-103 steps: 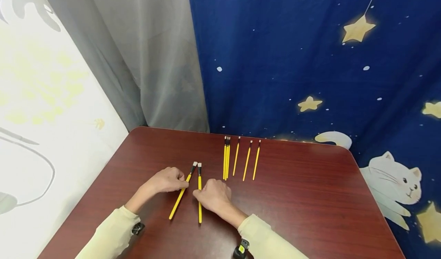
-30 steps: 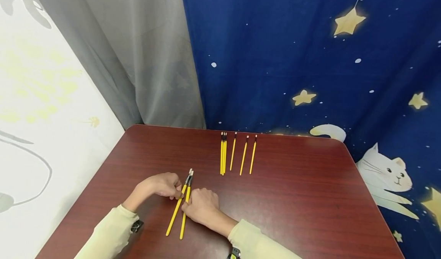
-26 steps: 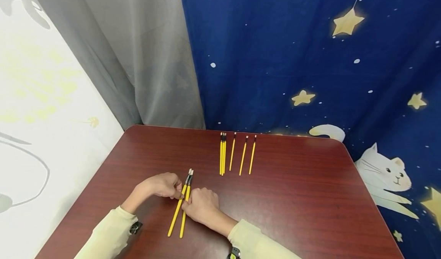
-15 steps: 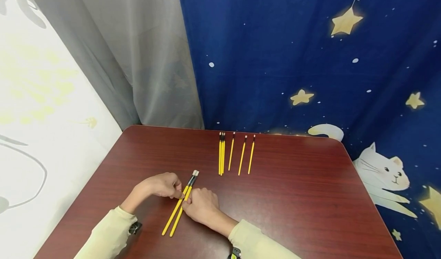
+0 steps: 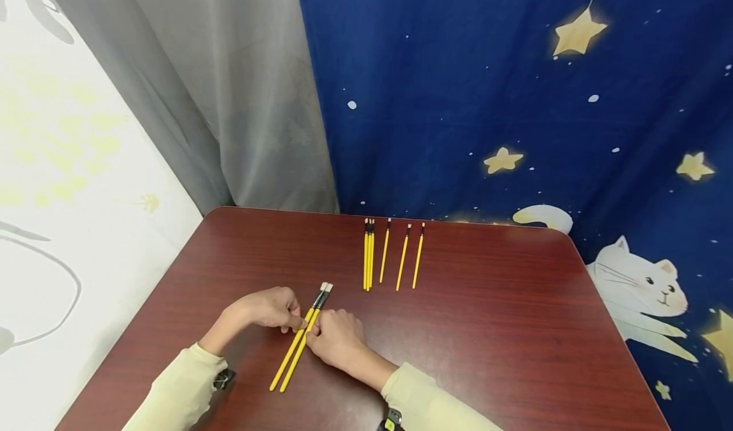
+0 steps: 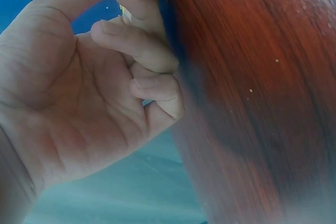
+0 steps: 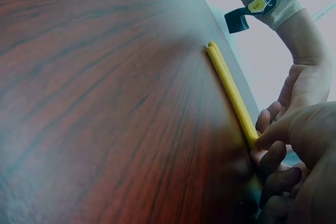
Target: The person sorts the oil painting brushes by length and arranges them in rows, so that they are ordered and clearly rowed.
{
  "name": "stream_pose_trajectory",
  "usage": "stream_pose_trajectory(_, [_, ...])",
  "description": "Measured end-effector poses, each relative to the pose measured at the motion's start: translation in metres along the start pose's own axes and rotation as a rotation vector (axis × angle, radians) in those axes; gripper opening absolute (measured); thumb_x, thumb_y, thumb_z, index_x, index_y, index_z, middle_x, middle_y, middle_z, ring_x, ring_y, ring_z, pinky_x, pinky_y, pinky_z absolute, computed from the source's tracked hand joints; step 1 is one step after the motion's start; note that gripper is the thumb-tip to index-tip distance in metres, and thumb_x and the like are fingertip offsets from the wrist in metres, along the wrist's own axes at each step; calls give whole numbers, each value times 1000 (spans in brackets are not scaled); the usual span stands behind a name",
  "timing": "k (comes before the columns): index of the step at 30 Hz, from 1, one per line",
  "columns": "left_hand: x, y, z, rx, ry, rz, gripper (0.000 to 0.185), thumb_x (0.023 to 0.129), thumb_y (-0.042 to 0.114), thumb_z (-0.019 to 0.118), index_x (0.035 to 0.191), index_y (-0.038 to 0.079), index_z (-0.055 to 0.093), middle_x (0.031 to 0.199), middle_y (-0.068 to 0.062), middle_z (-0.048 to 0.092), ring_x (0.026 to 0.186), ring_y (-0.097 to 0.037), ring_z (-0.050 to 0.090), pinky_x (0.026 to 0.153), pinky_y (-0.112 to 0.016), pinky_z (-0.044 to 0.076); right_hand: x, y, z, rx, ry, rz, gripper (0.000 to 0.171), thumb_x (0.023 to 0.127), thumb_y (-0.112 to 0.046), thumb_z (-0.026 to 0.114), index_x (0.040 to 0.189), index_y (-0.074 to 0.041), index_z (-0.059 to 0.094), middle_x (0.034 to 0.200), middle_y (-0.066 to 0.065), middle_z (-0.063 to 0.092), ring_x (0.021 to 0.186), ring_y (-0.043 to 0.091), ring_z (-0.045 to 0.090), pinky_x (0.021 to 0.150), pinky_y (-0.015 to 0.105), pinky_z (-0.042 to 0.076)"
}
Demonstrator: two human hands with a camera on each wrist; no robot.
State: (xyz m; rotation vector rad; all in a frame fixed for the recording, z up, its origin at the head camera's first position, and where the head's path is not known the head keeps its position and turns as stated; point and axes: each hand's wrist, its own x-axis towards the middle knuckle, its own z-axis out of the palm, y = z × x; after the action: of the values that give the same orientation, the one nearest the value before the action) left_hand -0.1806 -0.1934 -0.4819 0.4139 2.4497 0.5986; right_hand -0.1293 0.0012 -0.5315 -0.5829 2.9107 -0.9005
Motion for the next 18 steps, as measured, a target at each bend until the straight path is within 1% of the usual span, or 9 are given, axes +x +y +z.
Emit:
stream_pose_trajectory(5, [0,-1,-1,-9,-5,6,34,94,26,76,64,10,72,57,2,63,48,-7,36,48,-23,26,-1,-2,-1,-4,10,-1,20,84,-24,76,69,-26,63,59,-14,55,53,6,48,51,27,40])
stream_pose_trajectory(10, [-1,-2,-6,-23,11,-26,41,95,34,76,63,9,68,56,3,59,50,-9,42,49,-24,29,-1,0,-3,30,-1,-5,21,87,-26,74,69,-26,64,59,-15,54,52,5,47,52,26,40])
stream_pose_trajectory(14, [-1,-2,-10,-7,63,-70,46,97,44,73,65,11,71,59,0,64,53,-11,49,51,-26,35,0,7,-9,87,-20,-4,23,91,-28,75,70,-25,66,56,-16,54,51,4,48,56,24,42])
stream_pose_trajectory(18, [4,1,-14,32,161,-125,51,100,53,66,68,14,75,65,-5,72,55,-14,57,55,-29,41,3,22,-24,116,-26,70,24,94,-35,75,73,-25,68,55,-15,56,51,5,52,58,25,44])
